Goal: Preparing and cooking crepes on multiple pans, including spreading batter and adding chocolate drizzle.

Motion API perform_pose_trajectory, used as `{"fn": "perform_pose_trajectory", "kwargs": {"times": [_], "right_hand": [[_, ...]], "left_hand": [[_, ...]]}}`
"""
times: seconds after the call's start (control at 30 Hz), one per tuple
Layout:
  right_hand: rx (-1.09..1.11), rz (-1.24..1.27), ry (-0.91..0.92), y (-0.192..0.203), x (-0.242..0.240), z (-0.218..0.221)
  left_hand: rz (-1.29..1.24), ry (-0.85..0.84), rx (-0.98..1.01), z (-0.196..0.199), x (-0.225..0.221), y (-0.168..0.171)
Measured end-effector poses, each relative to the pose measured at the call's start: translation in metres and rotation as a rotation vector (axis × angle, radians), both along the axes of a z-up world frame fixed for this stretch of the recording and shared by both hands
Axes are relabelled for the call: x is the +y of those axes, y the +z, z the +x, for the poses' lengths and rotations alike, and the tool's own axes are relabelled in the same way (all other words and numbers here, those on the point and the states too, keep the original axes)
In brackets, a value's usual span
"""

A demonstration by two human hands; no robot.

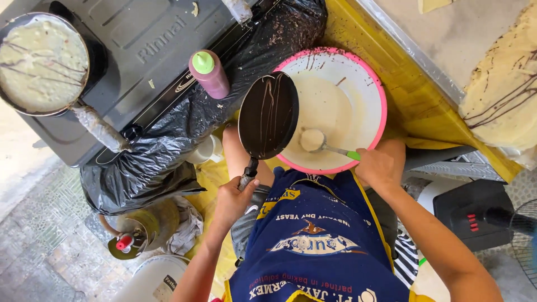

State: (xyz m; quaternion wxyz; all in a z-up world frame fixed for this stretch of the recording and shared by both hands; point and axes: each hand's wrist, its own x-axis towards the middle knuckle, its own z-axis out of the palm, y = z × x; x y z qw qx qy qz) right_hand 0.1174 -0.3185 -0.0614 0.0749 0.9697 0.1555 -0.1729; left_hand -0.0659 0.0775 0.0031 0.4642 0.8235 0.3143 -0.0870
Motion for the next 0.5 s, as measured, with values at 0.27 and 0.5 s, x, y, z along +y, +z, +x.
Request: {"fn": "perform_pose_trajectory", "kwargs": {"times": [0.27, 0.5], "right_hand": [[-0.288, -0.025, 0.172, 0.138, 0.007, -0.009], [-0.063, -0.16, -0.099, 0.19, -0.014, 0.013]], "left_hand": [[0.57, -0.328, -0.104, 0.039, 0.024, -0.009], [0.503, -0.486, -0.135, 0.111, 0.015, -0.018]]}}
